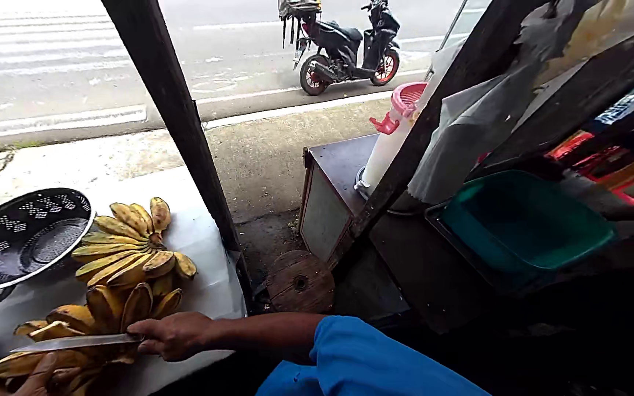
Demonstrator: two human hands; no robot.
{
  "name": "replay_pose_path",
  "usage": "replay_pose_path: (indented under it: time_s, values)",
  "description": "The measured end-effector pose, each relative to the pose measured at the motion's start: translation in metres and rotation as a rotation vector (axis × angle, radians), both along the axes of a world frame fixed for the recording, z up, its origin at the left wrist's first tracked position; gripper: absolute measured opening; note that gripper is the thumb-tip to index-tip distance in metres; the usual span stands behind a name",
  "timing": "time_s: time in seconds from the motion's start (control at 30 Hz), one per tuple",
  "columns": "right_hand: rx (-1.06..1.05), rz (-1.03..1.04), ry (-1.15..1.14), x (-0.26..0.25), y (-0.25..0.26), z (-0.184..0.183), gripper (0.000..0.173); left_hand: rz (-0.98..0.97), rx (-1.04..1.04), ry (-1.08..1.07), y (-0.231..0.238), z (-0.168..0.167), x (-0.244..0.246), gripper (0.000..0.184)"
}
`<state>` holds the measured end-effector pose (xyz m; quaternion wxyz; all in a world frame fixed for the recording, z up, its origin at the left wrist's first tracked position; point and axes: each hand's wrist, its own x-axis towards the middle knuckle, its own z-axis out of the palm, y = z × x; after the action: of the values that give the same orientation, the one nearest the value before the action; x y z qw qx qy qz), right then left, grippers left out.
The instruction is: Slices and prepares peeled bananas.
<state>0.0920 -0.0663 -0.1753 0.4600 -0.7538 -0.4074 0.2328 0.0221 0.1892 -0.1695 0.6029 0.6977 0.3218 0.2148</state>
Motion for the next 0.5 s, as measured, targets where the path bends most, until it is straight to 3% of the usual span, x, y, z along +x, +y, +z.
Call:
replay_pose_path:
  time_s: [0.1, 0.2, 0.5]
  values:
    - [-0.093, 0.017, -0.078, 0.010, 0.001, 0.011, 0.048, 0.028, 0.036, -0.031, -0.010, -0.004, 0.004, 0.067]
    - [-0.246, 0.031, -0.145, 0.020, 0.004, 0.026, 0.048, 0.089, 0.017, -0.040, -0.028, 0.013, 0.006, 0.060]
    - [-0.319, 0.028, -0.557, 0.038, 0.035, 0.027, 0.045, 0.138, -0.074, -0.057, -0.005, 0.001, 0.009, 0.066]
